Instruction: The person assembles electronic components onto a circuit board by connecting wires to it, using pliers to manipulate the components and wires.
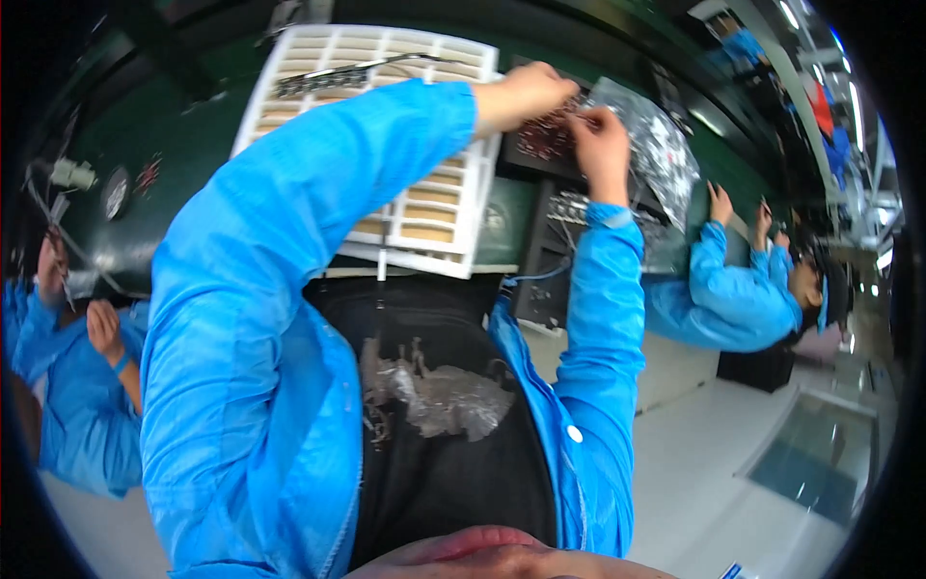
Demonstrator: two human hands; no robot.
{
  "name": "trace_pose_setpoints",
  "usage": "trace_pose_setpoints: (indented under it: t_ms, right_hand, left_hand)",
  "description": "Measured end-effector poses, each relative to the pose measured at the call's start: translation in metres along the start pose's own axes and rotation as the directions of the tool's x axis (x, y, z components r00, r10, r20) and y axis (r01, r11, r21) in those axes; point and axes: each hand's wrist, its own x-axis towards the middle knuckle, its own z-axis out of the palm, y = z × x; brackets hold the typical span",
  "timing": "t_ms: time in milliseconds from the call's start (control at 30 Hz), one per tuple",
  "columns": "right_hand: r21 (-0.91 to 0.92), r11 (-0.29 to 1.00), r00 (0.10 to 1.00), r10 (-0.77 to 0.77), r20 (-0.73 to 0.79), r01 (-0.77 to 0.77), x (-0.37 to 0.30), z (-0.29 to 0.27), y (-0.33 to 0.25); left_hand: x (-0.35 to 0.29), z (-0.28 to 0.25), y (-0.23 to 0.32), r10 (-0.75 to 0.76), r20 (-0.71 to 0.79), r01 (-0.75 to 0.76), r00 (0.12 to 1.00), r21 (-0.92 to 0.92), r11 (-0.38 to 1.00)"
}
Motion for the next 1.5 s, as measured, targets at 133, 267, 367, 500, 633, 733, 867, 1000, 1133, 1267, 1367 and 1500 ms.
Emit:
trace_pose_setpoints:
  t_ms: [133,267,367,500,633,733,867,1000,1133,1267,1367,1500]
  right_hand:
    - [0.004,0.998,0.996,0.063,-0.061,-0.063,-0.006,-0.003,-0.004]
    - [0.087,0.992,0.989,0.1,-0.111,-0.091,-0.005,-0.005,-0.008]
    - [0.24,0.962,0.978,0.162,-0.134,-0.126,0.002,-0.001,-0.006]
    - [0.22,0.974,0.988,0.083,-0.132,-0.052,0.003,-0.007,-0.021]
    - [0.436,0.9,1.0,0.009,-0.025,0.003,0.003,-0.012,-0.036]
    - [0.296,0.955,0.999,-0.022,-0.041,0.034,0.006,-0.018,-0.02]
    - [0.11,0.993,0.999,-0.031,-0.03,0.035,0.008,-0.014,-0.045]
    - [-0.139,0.959,0.967,-0.253,-0.021,0.248,0.007,-0.014,-0.072]
    - [0.022,0.969,0.969,-0.247,0.018,0.247,-0.002,-0.017,-0.086]
    - [0.138,0.954,0.963,-0.269,-0.006,0.268,-0.005,-0.02,-0.083]
    - [0.242,0.949,0.979,-0.188,-0.075,0.201,-0.005,-0.021,-0.072]
    - [0.282,0.955,0.995,-0.079,-0.064,0.094,-0.007,-0.023,-0.023]
  left_hand:
    - [-0.013,0.007,0.011,-0.115,0.087,0.134,0.989,-0.245,0.96]
    - [-0.02,0.009,0.021,-0.142,0.137,0.172,0.98,-0.236,0.956]
    - [-0.018,0.01,0.017,-0.155,0.177,0.204,0.972,-0.302,0.931]
    - [-0.015,0.012,0.02,-0.186,0.259,0.27,0.948,-0.339,0.901]
    - [0.009,0.034,0.007,0.001,0.309,0.201,0.951,-0.62,0.759]
    - [0.012,0.052,0.023,-0.054,0.226,0.179,0.973,-0.58,0.795]
    - [0.018,0.048,0.02,-0.077,0.236,0.23,0.969,-0.736,0.637]
    - [0.026,0.041,0.019,-0.19,0.044,0.153,0.981,-0.78,0.606]
    - [0.035,0.026,0.025,-0.224,0.016,0.15,0.974,-0.789,0.596]
    - [0.041,0.001,0.037,-0.201,0.167,0.236,0.965,-0.889,0.393]
    - [0.04,-0.033,0.048,-0.162,0.273,0.312,0.948,-0.895,0.32]
    - [0.028,-0.106,0.068,-0.054,0.235,0.239,0.97,-0.911,0.336]
